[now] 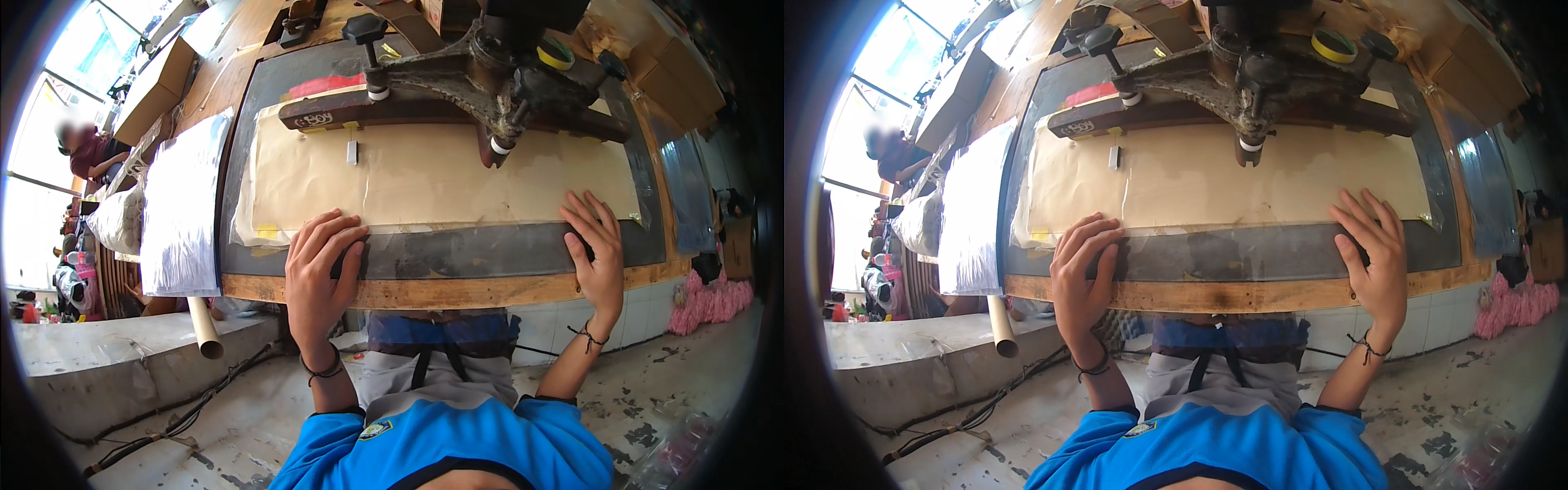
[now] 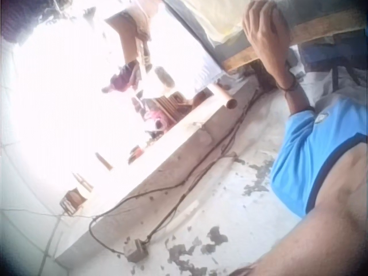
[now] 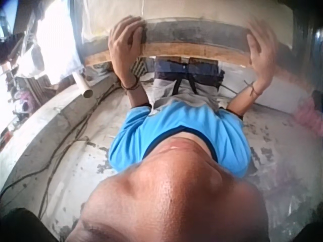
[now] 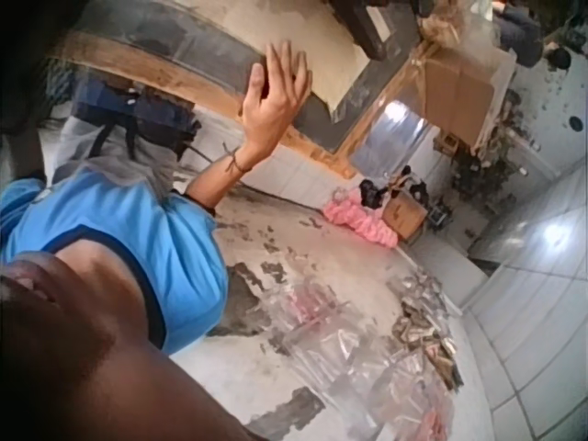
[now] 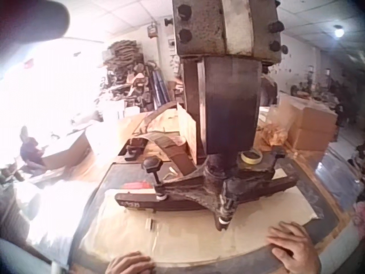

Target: The person aligns plastic folders on a workbench and stacks them into a pile by hand.

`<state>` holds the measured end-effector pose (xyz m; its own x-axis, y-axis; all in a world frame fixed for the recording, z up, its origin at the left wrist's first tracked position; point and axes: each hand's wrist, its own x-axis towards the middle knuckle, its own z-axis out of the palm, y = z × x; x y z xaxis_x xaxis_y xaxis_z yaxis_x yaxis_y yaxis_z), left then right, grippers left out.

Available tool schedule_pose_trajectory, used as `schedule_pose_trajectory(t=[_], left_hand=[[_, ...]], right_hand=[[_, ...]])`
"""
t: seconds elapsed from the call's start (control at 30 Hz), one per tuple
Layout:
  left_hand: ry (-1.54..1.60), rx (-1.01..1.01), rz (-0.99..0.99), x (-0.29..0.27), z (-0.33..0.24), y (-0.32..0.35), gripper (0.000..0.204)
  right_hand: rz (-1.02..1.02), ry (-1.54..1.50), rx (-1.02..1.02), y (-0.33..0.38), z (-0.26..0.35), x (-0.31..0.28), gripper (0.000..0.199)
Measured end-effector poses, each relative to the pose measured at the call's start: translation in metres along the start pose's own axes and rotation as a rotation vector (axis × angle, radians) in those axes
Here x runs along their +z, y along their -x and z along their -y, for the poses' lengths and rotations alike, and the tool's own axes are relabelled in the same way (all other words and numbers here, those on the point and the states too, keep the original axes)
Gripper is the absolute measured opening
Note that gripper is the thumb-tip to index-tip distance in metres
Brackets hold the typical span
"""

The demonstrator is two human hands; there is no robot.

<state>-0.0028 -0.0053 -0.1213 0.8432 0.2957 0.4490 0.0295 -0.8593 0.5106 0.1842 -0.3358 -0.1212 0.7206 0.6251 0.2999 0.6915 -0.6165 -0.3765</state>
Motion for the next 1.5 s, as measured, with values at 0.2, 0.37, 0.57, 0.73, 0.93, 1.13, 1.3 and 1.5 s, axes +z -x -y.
schedule_pose_trajectory(t=[0.2,0.37,0.57,0.73,0.93,1.13,1.3,1.5], left_hand=[[-0.005,-0.021,0.029,-0.002,-0.002,-0.003,0.017],[0.008,-0.051,0.028,-0.002,-0.003,-0.003,0.017],[0.035,-0.065,0.037,-0.003,0.002,-0.002,0.015],[0.019,-0.065,0.042,-0.002,0.003,-0.002,0.014],[0.088,-0.069,0.031,-0.002,0.005,-0.001,0.016],[0.118,-0.065,0.042,-0.004,0.004,-0.001,0.015],[0.131,-0.03,0.043,-0.007,0.005,0.001,0.015],[0.166,-0.02,0.042,-0.011,0.004,0.001,0.018]], right_hand=[[0.003,0.014,-0.005,0.001,-0.002,-0.002,0.033],[-0.004,-0.012,0.004,0.002,-0.001,-0.002,0.034],[-0.027,-0.016,-0.007,0.004,-0.004,-0.001,0.032],[-0.047,-0.023,0.002,0.005,-0.005,0.0,0.032],[-0.081,-0.041,0.005,0.005,-0.006,0.005,0.029],[-0.1,-0.039,0.019,0.002,-0.005,0.005,0.029],[-0.102,-0.038,0.03,0.002,-0.003,0.003,0.028],[-0.105,-0.053,0.057,0.001,0.002,0.005,0.028]])
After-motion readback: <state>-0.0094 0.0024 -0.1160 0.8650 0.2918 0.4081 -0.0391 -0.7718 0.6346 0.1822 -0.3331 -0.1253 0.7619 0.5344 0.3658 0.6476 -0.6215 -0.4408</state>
